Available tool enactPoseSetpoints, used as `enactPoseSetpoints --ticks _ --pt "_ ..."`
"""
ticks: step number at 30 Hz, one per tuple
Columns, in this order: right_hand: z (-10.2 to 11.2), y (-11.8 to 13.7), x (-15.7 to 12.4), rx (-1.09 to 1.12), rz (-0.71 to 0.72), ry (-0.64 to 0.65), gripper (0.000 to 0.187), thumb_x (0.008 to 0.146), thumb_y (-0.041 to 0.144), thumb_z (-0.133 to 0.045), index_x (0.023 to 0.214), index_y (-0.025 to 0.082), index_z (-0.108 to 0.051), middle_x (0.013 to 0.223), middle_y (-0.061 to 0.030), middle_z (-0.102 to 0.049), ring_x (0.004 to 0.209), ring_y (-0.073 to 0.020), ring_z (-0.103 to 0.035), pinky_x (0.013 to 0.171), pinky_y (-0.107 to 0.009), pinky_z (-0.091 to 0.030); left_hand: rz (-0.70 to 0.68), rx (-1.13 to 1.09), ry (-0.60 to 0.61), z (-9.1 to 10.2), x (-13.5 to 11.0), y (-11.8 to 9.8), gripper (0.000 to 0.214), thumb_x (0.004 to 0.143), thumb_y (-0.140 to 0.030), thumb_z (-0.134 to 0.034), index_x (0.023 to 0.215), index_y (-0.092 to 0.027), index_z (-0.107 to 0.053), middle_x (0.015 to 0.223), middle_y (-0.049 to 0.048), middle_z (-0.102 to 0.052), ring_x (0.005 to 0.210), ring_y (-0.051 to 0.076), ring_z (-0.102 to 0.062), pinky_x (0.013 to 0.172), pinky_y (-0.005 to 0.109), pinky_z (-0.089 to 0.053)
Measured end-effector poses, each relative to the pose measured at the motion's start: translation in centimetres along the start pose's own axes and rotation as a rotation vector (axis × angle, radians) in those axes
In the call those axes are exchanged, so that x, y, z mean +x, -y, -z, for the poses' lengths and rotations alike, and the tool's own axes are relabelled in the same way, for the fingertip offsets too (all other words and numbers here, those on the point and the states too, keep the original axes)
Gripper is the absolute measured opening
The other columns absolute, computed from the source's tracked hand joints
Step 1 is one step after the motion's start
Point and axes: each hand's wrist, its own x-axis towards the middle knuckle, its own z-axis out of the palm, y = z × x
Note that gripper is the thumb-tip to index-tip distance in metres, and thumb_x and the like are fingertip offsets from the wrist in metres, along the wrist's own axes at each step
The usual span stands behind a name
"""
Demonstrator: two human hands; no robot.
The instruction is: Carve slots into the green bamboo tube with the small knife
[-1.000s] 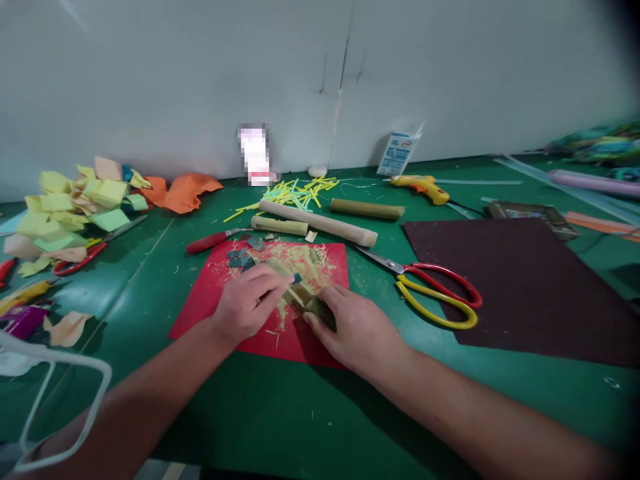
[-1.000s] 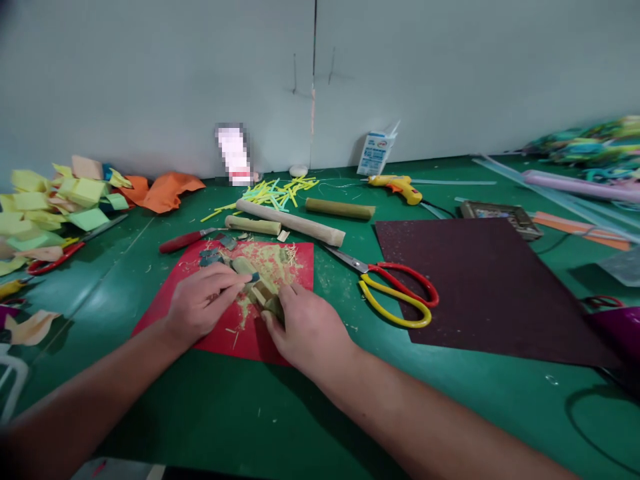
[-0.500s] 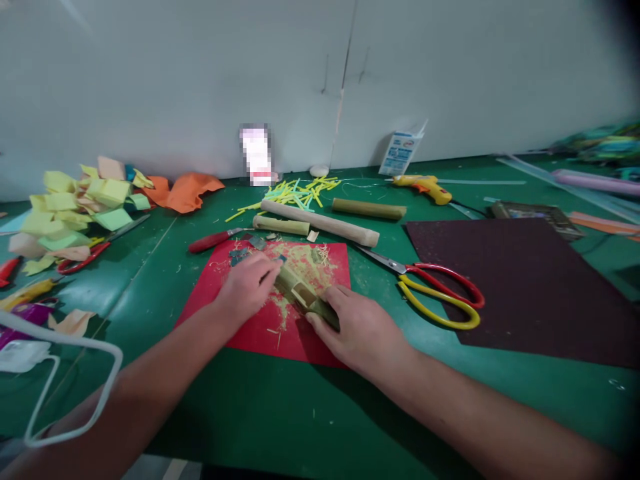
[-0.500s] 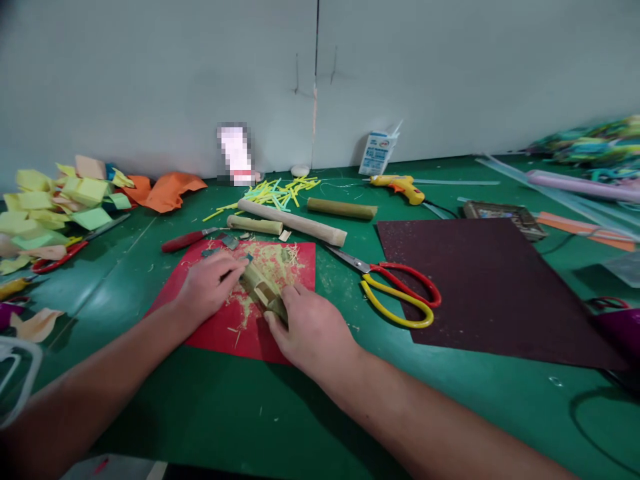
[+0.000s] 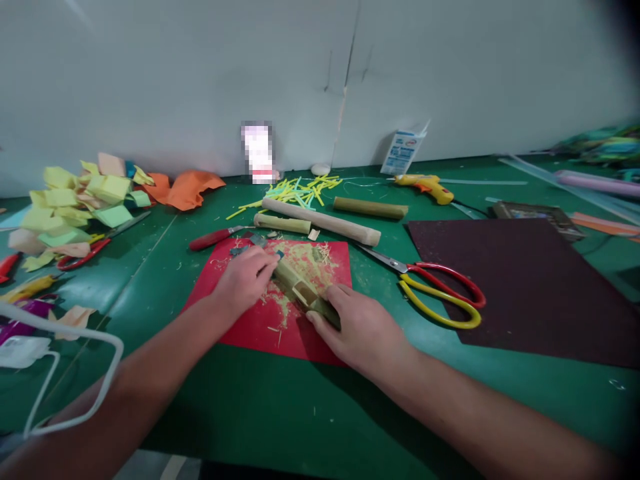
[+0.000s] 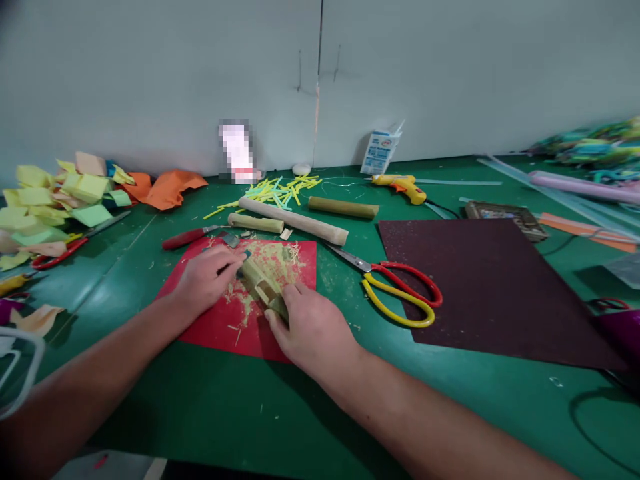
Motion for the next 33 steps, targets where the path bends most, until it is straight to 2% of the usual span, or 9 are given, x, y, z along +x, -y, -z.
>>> enactPoseSetpoints --ticks 3,7,11,15,18,22,26,30,33 --pt "0.1 0.1 0.0 0.018 0.004 0.016 0.017 0.082 0.035 -0.047 0.079 0.019 -0.051 0.079 -0.0030 -0.058 0.064 -0.0137 -0.051 0.053 -0.027 -0.031 -0.003 -0.047 0.072 0.0 -0.1 0.2 0.019 0.089 -0.022 -0.047 0.093 -0.017 -0.065 0.079 0.0039 -0.059 0.072 0.012 -0.056 0.068 0.025 -0.047" --pt "0.2 0.2 0.0 0.027 -0.014 0.026 0.017 0.083 0.036 -0.047 0.079 0.019 -0.050 0.079 -0.0031 -0.058 0.065 -0.0137 -0.051 0.053 -0.026 -0.031 0.013 -0.016 0.006 0.0 -0.2 -0.1 0.018 0.088 -0.022 -0.048 0.090 -0.016 -0.065 0.079 0.0046 -0.060 0.074 0.014 -0.057 0.069 0.026 -0.047" --pt "0.1 0.1 -0.1 0.014 -0.002 0.026 0.017 0.083 0.036 -0.046 0.079 0.019 -0.050 0.078 -0.0025 -0.058 0.064 -0.0137 -0.051 0.053 -0.027 -0.030 -0.015 -0.051 0.067 0.0 -0.2 -0.3 0.019 0.089 -0.021 -0.047 0.093 -0.016 -0.065 0.078 0.0041 -0.059 0.072 0.013 -0.056 0.068 0.025 -0.047" --pt "0.1 0.2 -0.2 -0.030 0.004 0.002 0.019 0.084 0.037 -0.044 0.081 0.019 -0.050 0.080 -0.0031 -0.058 0.067 -0.0151 -0.053 0.054 -0.028 -0.031 0.030 -0.013 -0.034 0.2 0.1 0.9 0.017 0.087 -0.022 -0.050 0.092 -0.015 -0.066 0.081 0.0054 -0.061 0.075 0.014 -0.058 0.070 0.027 -0.047" --pt "0.2 0.3 -0.3 -0.061 0.007 -0.009 0.019 0.081 0.037 -0.048 0.086 0.019 -0.051 0.086 -0.0042 -0.059 0.072 -0.0169 -0.054 0.057 -0.028 -0.033 0.059 -0.015 -0.027 0.4 0.3 1.4 0.017 0.087 -0.022 -0.051 0.093 -0.016 -0.066 0.082 0.0058 -0.062 0.074 0.015 -0.058 0.069 0.027 -0.047" --pt "0.2 0.3 -0.4 -0.066 0.032 -0.008 0.017 0.080 0.035 -0.050 0.086 0.019 -0.049 0.088 -0.0041 -0.058 0.073 -0.0168 -0.054 0.058 -0.028 -0.035 0.079 -0.011 -0.027 0.3 0.1 0.3 0.016 0.087 -0.023 -0.051 0.090 -0.016 -0.066 0.080 0.0051 -0.062 0.075 0.015 -0.058 0.069 0.027 -0.047" --pt "0.1 0.3 -0.4 -0.058 0.048 0.004 0.014 0.083 0.032 -0.046 0.081 0.019 -0.049 0.082 -0.0033 -0.056 0.069 -0.0158 -0.052 0.057 -0.028 -0.034 0.036 -0.056 0.067 0.0 -0.1 -0.8 0.020 0.090 -0.023 -0.047 0.092 -0.017 -0.065 0.080 0.0045 -0.060 0.073 0.013 -0.057 0.068 0.026 -0.047" --pt "0.1 0.3 -0.3 -0.014 0.021 0.008 0.015 0.084 0.032 -0.044 0.081 0.019 -0.050 0.081 -0.0033 -0.056 0.068 -0.0152 -0.052 0.057 -0.028 -0.034 0.043 -0.003 -0.007 -0.1 0.1 -0.1 0.018 0.088 -0.024 -0.049 0.089 -0.016 -0.065 0.078 0.0043 -0.060 0.073 0.014 -0.057 0.068 0.026 -0.047" --pt "0.1 0.2 -0.2 -0.011 0.026 0.011 0.014 0.083 0.031 -0.045 0.080 0.019 -0.050 0.081 -0.0033 -0.056 0.068 -0.0150 -0.051 0.057 -0.028 -0.034 0.009 -0.049 0.055 -0.1 0.2 0.3 0.019 0.089 -0.023 -0.047 0.092 -0.016 -0.065 0.078 0.0037 -0.058 0.072 0.013 -0.056 0.069 0.025 -0.047"
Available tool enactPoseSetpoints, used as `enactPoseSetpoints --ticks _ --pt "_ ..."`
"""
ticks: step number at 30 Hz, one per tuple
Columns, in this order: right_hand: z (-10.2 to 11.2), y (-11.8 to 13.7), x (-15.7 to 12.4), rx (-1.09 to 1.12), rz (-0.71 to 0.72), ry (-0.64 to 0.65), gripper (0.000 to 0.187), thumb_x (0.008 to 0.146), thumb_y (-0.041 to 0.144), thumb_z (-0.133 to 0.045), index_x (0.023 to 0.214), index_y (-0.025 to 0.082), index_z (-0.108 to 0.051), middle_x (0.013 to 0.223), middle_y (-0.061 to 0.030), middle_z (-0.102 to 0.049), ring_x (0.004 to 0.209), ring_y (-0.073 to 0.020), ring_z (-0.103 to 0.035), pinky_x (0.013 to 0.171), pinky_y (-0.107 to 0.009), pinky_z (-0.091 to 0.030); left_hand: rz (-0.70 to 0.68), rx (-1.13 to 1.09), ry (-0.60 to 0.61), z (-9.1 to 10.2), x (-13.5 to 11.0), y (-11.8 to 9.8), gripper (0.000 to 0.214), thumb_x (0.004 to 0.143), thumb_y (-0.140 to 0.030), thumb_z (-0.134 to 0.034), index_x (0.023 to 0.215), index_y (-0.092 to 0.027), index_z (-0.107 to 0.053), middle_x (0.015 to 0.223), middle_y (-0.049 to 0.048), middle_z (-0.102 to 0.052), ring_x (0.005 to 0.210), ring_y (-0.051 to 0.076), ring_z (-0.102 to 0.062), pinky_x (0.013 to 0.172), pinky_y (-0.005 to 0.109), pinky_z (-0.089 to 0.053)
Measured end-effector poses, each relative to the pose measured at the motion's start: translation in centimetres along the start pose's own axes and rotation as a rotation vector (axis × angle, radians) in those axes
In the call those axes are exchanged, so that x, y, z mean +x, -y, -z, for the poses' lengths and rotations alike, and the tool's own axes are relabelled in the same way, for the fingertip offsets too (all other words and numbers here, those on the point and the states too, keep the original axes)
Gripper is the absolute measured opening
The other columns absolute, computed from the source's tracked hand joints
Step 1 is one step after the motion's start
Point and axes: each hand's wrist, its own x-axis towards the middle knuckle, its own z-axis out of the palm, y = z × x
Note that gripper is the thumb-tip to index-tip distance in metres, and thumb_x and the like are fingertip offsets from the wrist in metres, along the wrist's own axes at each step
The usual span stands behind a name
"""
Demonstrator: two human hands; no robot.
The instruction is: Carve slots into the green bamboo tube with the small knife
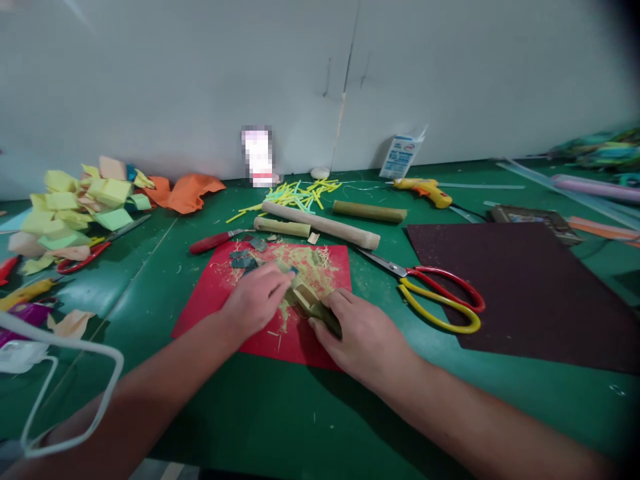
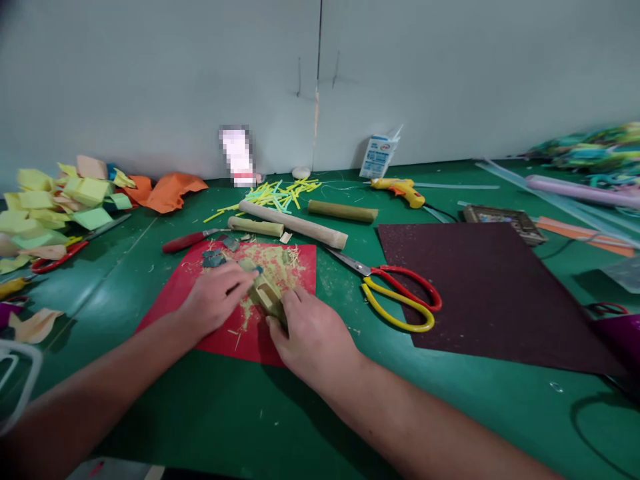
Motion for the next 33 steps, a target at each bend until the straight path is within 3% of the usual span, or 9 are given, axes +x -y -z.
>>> enactPoseSetpoints --ticks 5,9,13,17,21,25,29,33 --pt "-0.05 0.00 -0.03 -0.001 0.004 -0.020 0.015 0.084 0.032 -0.045 0.080 0.018 -0.050 0.081 -0.0036 -0.056 0.068 -0.0149 -0.051 0.057 -0.028 -0.034 0.011 0.029 -0.058 -0.01 0.04 -0.43 0.019 0.089 -0.024 -0.048 0.087 -0.017 -0.065 0.077 0.0037 -0.059 0.073 0.014 -0.056 0.070 0.026 -0.047" --pt "-0.09 0.02 -0.03 0.007 0.013 -0.013 0.013 0.083 0.030 -0.046 0.079 0.019 -0.050 0.080 -0.0032 -0.056 0.067 -0.0145 -0.051 0.057 -0.027 -0.034 -0.019 -0.016 0.028 -0.14 0.06 -0.79 0.021 0.090 -0.023 -0.045 0.089 -0.016 -0.065 0.075 0.0037 -0.058 0.069 0.012 -0.055 0.066 0.025 -0.046" --pt "-0.17 0.00 -0.01 0.004 0.003 -0.031 0.015 0.083 0.032 -0.045 0.080 0.018 -0.051 0.081 -0.0036 -0.056 0.068 -0.0147 -0.051 0.057 -0.028 -0.034 0.015 0.030 -0.054 -0.21 0.09 -0.51 0.019 0.089 -0.023 -0.048 0.083 -0.016 -0.065 0.075 0.0037 -0.058 0.070 0.013 -0.056 0.067 0.026 -0.045" --pt "-0.20 -0.05 -0.08 0.019 0.009 -0.010 0.013 0.083 0.031 -0.046 0.079 0.018 -0.050 0.080 -0.0029 -0.056 0.068 -0.0142 -0.051 0.057 -0.027 -0.034 -0.011 -0.021 0.025 -0.12 -0.09 -0.32 0.019 0.089 -0.022 -0.047 0.094 -0.016 -0.064 0.077 0.0035 -0.058 0.071 0.013 -0.055 0.068 0.025 -0.045" --pt "-0.13 -0.03 -0.12 0.007 -0.004 -0.024 0.016 0.083 0.033 -0.045 0.081 0.018 -0.050 0.082 -0.0036 -0.055 0.068 -0.0149 -0.051 0.057 -0.028 -0.034 0.027 0.047 -0.070 0.05 -0.04 -0.22 0.018 0.088 -0.023 -0.049 0.084 -0.016 -0.065 0.077 0.0035 -0.059 0.073 0.013 -0.056 0.068 0.025 -0.045" --pt "-0.11 -0.03 -0.09 0.020 0.005 0.000 0.014 0.084 0.031 -0.045 0.080 0.018 -0.049 0.079 -0.0028 -0.055 0.067 -0.0145 -0.050 0.057 -0.028 -0.034 -0.014 -0.004 0.026 -0.07 -0.15 -0.60 0.020 0.090 -0.023 -0.047 0.084 -0.015 -0.065 0.074 0.0029 -0.058 0.069 0.012 -0.055 0.066 0.024 -0.045" --pt "-0.14 -0.08 -0.09 0.025 -0.012 -0.012 0.016 0.083 0.033 -0.045 0.081 0.018 -0.050 0.082 -0.0038 -0.056 0.069 -0.0150 -0.050 0.057 -0.028 -0.034 0.022 0.033 -0.054 -0.03 -0.19 -0.40 0.018 0.088 -0.023 -0.050 0.087 -0.015 -0.066 0.075 0.0037 -0.058 0.071 0.013 -0.056 0.067 0.025 -0.045" --pt "-0.16 -0.08 -0.15 0.039 -0.009 0.002 0.014 0.083 0.031 -0.045 0.080 0.019 -0.049 0.081 -0.0031 -0.055 0.068 -0.0144 -0.050 0.057 -0.027 -0.034 0.014 -0.023 0.018 0.12 -0.21 0.16 0.018 0.089 -0.022 -0.048 0.093 -0.016 -0.065 0.080 0.0039 -0.060 0.073 0.013 -0.056 0.068 0.025 -0.046"
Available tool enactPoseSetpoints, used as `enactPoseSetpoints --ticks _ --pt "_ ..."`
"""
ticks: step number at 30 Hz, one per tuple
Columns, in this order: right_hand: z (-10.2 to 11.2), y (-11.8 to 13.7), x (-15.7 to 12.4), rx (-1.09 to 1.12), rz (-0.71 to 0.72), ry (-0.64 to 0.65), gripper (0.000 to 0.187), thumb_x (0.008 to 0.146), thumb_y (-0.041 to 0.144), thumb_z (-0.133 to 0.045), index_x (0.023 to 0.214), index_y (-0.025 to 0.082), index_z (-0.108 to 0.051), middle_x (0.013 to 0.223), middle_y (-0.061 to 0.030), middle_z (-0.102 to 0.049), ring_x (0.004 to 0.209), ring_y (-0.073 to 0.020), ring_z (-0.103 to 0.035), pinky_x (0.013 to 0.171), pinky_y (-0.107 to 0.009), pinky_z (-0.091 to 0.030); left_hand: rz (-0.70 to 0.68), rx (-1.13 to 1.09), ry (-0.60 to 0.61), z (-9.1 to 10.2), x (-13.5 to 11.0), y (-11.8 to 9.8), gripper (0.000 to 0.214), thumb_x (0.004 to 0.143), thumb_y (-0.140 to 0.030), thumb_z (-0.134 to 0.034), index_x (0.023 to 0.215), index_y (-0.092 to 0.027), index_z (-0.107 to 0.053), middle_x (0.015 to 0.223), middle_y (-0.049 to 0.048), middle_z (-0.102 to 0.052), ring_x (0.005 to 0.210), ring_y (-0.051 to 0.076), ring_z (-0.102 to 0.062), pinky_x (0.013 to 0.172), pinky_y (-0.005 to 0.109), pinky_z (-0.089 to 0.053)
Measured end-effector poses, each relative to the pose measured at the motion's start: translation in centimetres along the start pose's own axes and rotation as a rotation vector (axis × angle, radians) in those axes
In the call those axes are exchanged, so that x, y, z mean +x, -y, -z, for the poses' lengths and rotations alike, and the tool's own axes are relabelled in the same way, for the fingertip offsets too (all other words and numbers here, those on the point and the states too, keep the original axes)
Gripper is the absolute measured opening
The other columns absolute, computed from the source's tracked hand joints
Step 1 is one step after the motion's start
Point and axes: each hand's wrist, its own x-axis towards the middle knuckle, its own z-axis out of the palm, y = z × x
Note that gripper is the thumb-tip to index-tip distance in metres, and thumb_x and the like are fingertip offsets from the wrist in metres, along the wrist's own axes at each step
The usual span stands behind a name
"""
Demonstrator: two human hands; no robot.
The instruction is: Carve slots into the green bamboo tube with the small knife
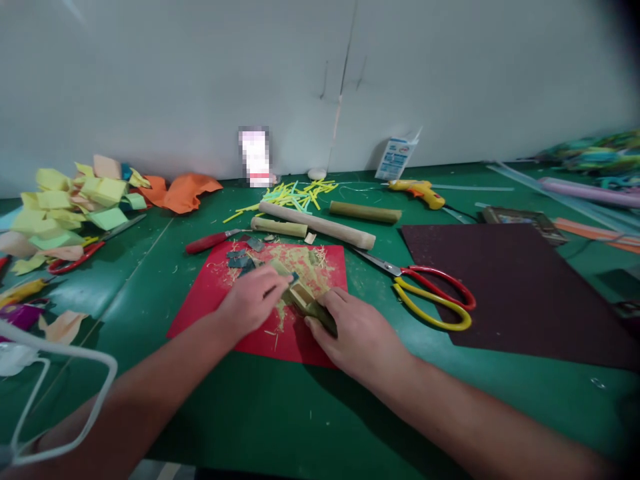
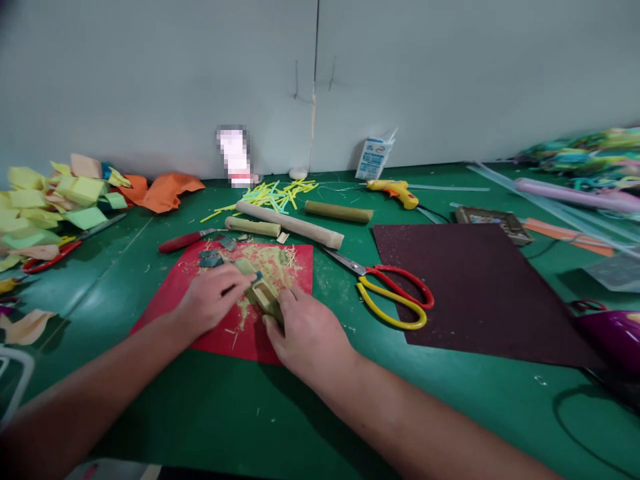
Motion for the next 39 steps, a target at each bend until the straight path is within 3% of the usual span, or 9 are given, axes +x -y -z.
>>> enactPoseSetpoints --ticks 3,8,12,16,19,24,27,35,39 --pt "0.0 0.0 0.0 -0.009 -0.001 -0.012 0.015 0.083 0.033 -0.046 0.080 0.019 -0.049 0.082 -0.0033 -0.055 0.068 -0.0145 -0.050 0.056 -0.027 -0.033 0.012 0.050 -0.092 0.0 0.0 0.0 0.017 0.088 -0.024 -0.050 0.088 -0.016 -0.065 0.078 0.0040 -0.059 0.074 0.014 -0.057 0.070 0.026 -0.046" --pt "0.0 0.0 0.1 -0.015 0.008 -0.005 0.013 0.083 0.031 -0.047 0.080 0.019 -0.048 0.079 -0.0027 -0.055 0.067 -0.0144 -0.050 0.056 -0.027 -0.033 -0.042 0.010 0.029 -0.2 -0.1 -0.6 0.019 0.089 -0.022 -0.047 0.093 -0.016 -0.065 0.076 0.0030 -0.057 0.070 0.012 -0.055 0.066 0.023 -0.045" --pt "-0.1 -0.1 0.1 -0.021 0.001 -0.015 0.015 0.083 0.033 -0.047 0.082 0.019 -0.049 0.082 -0.0033 -0.056 0.069 -0.0153 -0.051 0.057 -0.028 -0.033 0.022 0.078 -0.094 0.2 0.3 -0.1 0.018 0.088 -0.023 -0.050 0.086 -0.015 -0.066 0.075 0.0037 -0.058 0.072 0.013 -0.056 0.068 0.025 -0.046" --pt "-0.1 -0.1 0.0 -0.013 0.010 0.001 0.013 0.083 0.031 -0.047 0.082 0.019 -0.049 0.081 -0.0031 -0.056 0.068 -0.0151 -0.051 0.058 -0.028 -0.034 -0.010 0.037 0.022 0.1 0.4 -0.6 0.020 0.090 -0.022 -0.046 0.089 -0.015 -0.065 0.074 0.0026 -0.057 0.070 0.012 -0.055 0.067 0.024 -0.045" --pt "0.0 0.0 0.0 -0.004 -0.004 -0.007 0.014 0.082 0.032 -0.047 0.082 0.019 -0.049 0.082 -0.0033 -0.056 0.068 -0.0151 -0.051 0.057 -0.028 -0.033 0.026 0.055 -0.011 -0.1 0.3 -1.0 0.024 0.090 -0.023 -0.045 0.079 -0.016 -0.064 0.070 0.0017 -0.055 0.067 0.012 -0.054 0.065 0.024 -0.045" --pt "0.1 0.1 0.2 0.005 -0.008 0.015 0.013 0.082 0.032 -0.047 0.081 0.019 -0.049 0.081 -0.0031 -0.056 0.067 -0.0146 -0.050 0.056 -0.027 -0.033 -0.008 -0.003 0.013 -0.1 0.3 -0.7 0.018 0.089 -0.022 -0.048 0.093 -0.015 -0.065 0.080 0.0037 -0.059 0.073 0.012 -0.056 0.069 0.024 -0.046" --pt "0.1 0.1 0.2 0.007 -0.019 0.010 0.014 0.082 0.033 -0.047 0.082 0.019 -0.049 0.082 -0.0033 -0.056 0.068 -0.0149 -0.050 0.057 -0.028 -0.033 0.014 0.040 -0.053 0.0 0.3 -0.4 0.017 0.088 -0.023 -0.050 0.086 -0.015 -0.065 0.080 0.0041 -0.060 0.074 0.013 -0.056 0.069 0.025 -0.046" --pt "0.0 0.0 0.1 0.008 -0.020 0.005 0.013 0.082 0.032 -0.047 0.080 0.019 -0.047 0.080 -0.0027 -0.055 0.066 -0.0142 -0.048 0.055 -0.028 -0.031 -0.003 0.027 -0.046 -0.2 0.2 -1.1 0.018 0.089 -0.022 -0.048 0.087 -0.016 -0.065 0.079 0.0042 -0.060 0.074 0.013 -0.057 0.069 0.026 -0.046" --pt "-0.1 0.0 0.2 0.024 -0.013 0.013 0.012 0.082 0.031 -0.047 0.080 0.019 -0.047 0.080 -0.0028 -0.055 0.067 -0.0143 -0.049 0.056 -0.027 -0.032 -0.038 -0.033 0.049 -0.3 0.0 -1.3 0.020 0.089 -0.022 -0.046 0.094 -0.016 -0.065 0.078 0.0038 -0.059 0.072 0.012 -0.057 0.069 0.025 -0.046"
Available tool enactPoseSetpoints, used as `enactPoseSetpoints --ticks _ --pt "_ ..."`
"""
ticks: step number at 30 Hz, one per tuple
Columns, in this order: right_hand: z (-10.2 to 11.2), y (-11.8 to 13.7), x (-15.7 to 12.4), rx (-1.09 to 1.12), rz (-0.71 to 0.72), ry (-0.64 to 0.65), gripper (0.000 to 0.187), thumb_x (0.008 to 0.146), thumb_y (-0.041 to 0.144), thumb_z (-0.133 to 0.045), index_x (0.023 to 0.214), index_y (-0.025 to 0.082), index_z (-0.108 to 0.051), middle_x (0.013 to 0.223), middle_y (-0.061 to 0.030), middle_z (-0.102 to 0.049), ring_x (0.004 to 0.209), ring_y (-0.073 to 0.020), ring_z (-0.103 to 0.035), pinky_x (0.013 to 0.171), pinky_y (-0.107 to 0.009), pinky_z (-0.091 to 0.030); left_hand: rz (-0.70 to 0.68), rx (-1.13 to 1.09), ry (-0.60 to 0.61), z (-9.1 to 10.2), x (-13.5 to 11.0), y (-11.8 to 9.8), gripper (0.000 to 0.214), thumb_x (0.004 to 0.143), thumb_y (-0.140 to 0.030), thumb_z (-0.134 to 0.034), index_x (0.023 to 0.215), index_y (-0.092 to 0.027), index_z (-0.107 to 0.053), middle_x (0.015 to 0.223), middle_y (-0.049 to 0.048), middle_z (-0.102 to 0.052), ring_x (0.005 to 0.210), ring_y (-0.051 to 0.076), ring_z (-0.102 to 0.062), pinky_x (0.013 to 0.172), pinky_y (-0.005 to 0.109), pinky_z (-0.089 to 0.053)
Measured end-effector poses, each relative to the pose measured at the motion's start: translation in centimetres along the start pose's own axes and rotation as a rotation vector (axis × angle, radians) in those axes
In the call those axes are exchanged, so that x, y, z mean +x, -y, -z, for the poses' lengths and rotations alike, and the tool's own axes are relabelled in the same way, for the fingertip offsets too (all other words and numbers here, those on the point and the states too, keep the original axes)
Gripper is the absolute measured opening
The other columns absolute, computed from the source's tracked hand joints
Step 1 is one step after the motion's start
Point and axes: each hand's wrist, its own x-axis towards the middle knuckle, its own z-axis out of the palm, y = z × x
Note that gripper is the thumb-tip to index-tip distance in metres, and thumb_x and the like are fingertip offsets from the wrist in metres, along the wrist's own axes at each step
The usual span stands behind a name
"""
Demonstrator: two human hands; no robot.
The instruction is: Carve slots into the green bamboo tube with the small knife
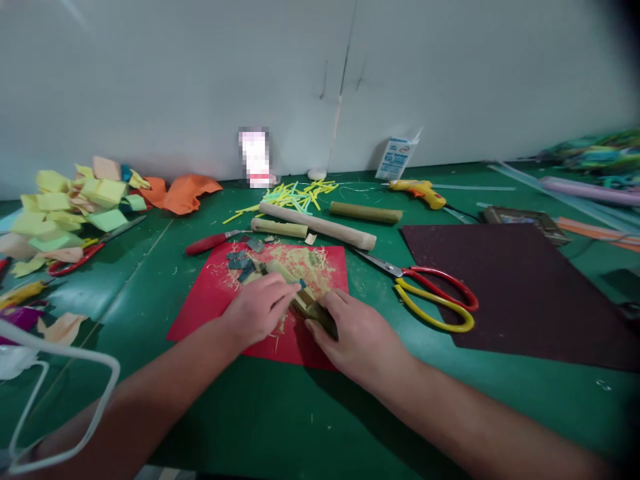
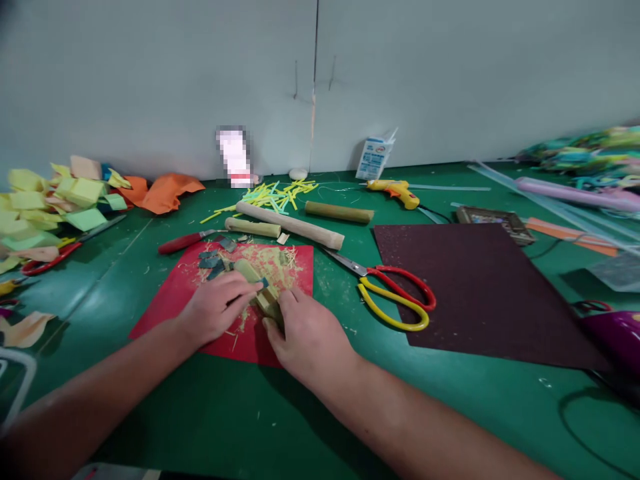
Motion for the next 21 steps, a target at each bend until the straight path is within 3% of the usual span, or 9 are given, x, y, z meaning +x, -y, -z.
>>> enactPoseSetpoints --ticks 5,9,14,18,21 --pt "0.06 0.06 0.10 0.002 -0.012 -0.007 0.014 0.082 0.032 -0.048 0.080 0.019 -0.048 0.081 -0.0029 -0.055 0.067 -0.0142 -0.049 0.056 -0.027 -0.033 0.083 0.047 -0.125 0.29 0.10 0.77 0.016 0.087 -0.020 -0.051 0.089 -0.015 -0.066 0.082 0.0047 -0.061 0.076 0.013 -0.058 0.071 0.025 -0.047" --pt "0.02 0.01 0.09 -0.007 0.010 -0.008 0.012 0.081 0.031 -0.048 0.079 0.019 -0.048 0.080 -0.0026 -0.055 0.065 -0.0135 -0.049 0.055 -0.027 -0.032 0.009 0.020 -0.036 0.15 0.05 0.65 0.019 0.089 -0.021 -0.047 0.091 -0.016 -0.065 0.079 0.0043 -0.060 0.073 0.013 -0.057 0.069 0.025 -0.047" --pt "0.11 0.03 -0.10 -0.020 -0.001 -0.028 0.013 0.082 0.032 -0.048 0.080 0.019 -0.048 0.080 -0.0028 -0.056 0.066 -0.0138 -0.050 0.055 -0.027 -0.033 0.057 0.081 -0.126 0.31 0.32 0.92 0.017 0.088 -0.023 -0.050 0.087 -0.016 -0.065 0.080 0.0044 -0.060 0.074 0.014 -0.057 0.069 0.027 -0.047" --pt "0.23 0.14 -0.21 -0.019 0.011 -0.017 0.011 0.081 0.030 -0.048 0.079 0.019 -0.048 0.080 -0.0024 -0.056 0.066 -0.0134 -0.049 0.055 -0.027 -0.032 0.018 0.051 -0.030 0.45 0.06 0.86 0.020 0.089 -0.024 -0.047 0.090 -0.017 -0.065 0.078 0.0039 -0.059 0.071 0.013 -0.056 0.067 0.025 -0.046" --pt "0.32 0.16 -0.23 -0.016 0.003 -0.015 0.013 0.082 0.032 -0.048 0.080 0.019 -0.048 0.081 -0.0027 -0.055 0.066 -0.0138 -0.049 0.055 -0.027 -0.032 0.048 0.107 -0.129 0.54 -0.07 0.90 0.020 0.088 -0.025 -0.049 0.082 -0.016 -0.065 0.075 0.0036 -0.058 0.070 0.013 -0.055 0.067 0.025 -0.045"
